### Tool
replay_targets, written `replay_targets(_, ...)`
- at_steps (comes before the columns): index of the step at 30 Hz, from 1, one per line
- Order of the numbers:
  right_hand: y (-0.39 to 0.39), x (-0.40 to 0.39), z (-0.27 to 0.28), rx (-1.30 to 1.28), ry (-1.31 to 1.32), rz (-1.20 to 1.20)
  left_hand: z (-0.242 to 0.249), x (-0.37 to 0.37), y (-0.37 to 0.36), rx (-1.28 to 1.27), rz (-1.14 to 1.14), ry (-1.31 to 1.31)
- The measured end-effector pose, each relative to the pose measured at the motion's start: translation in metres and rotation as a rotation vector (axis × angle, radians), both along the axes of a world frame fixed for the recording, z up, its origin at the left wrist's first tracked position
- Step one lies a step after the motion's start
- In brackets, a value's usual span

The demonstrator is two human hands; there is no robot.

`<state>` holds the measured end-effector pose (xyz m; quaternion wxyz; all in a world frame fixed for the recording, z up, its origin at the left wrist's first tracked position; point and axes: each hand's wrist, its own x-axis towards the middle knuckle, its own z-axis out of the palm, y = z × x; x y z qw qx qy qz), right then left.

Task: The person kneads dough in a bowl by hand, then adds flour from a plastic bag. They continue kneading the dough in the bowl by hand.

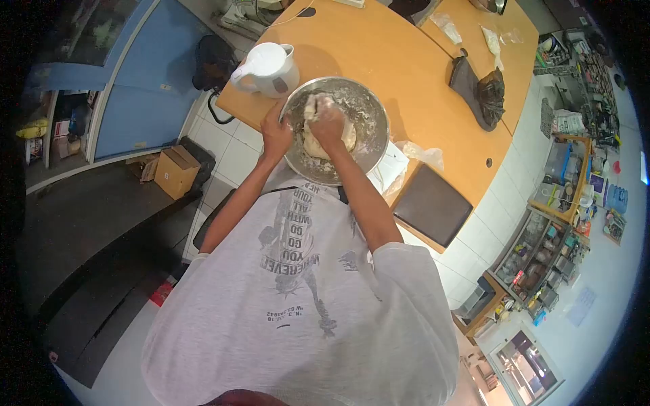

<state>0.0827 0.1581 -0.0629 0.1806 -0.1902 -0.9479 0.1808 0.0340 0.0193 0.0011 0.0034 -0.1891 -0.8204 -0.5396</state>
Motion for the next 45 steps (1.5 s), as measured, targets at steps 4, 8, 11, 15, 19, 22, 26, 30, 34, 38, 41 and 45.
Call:
replay_targets(4, -0.01, 0.004, 0.018, -0.063, -0.335, 0.222, 0.002, 0.002, 0.0, 0.021, -0.013, -0.007)
replay_targets(8, -0.009, 0.004, 0.001, 0.088, -0.236, 0.263, 0.002, 0.004, -0.002, -0.048, -0.022, -0.063)
replay_targets(11, -0.006, 0.0, 0.001, 0.047, -0.27, 0.292, -0.002, 0.001, 0.0, -0.036, -0.023, -0.071)
replay_targets(15, -0.004, 0.004, -0.013, -0.06, -0.179, 0.255, -0.001, 0.002, 0.001, -0.021, -0.028, -0.022)
replay_targets(19, -0.002, 0.025, -0.024, -0.206, -0.049, 0.257, 0.009, 0.005, 0.001, -0.039, -0.041, -0.131)
replay_targets(22, -0.004, 0.042, 0.002, -0.17, -0.159, 0.299, -0.003, 0.004, 0.003, -0.081, -0.05, -0.052)
replay_targets(26, 0.027, 0.064, -0.009, -0.378, -0.173, 0.365, -0.005, -0.002, 0.004, -0.079, -0.07, 0.021)
replay_targets(30, 0.046, 0.033, 0.033, -1.326, 0.008, 0.126, 0.001, -0.005, 0.006, -0.003, -0.094, -0.021)
replay_targets(34, 0.037, 0.012, -0.001, -1.273, 0.062, -0.053, 0.003, -0.004, 0.005, -0.007, -0.08, -0.03)
replay_targets(38, 0.011, 0.013, -0.06, -0.055, -0.073, 0.164, 0.006, -0.003, 0.005, -0.032, -0.066, 0.005)
replay_targets(41, -0.012, 0.013, 0.015, -0.115, -0.402, 0.164, 0.004, 0.0, 0.004, -0.005, -0.039, -0.014)
replay_targets(45, -0.011, 0.009, 0.011, -0.086, -0.412, 0.235, 0.001, 0.002, 0.004, -0.013, -0.025, -0.058)
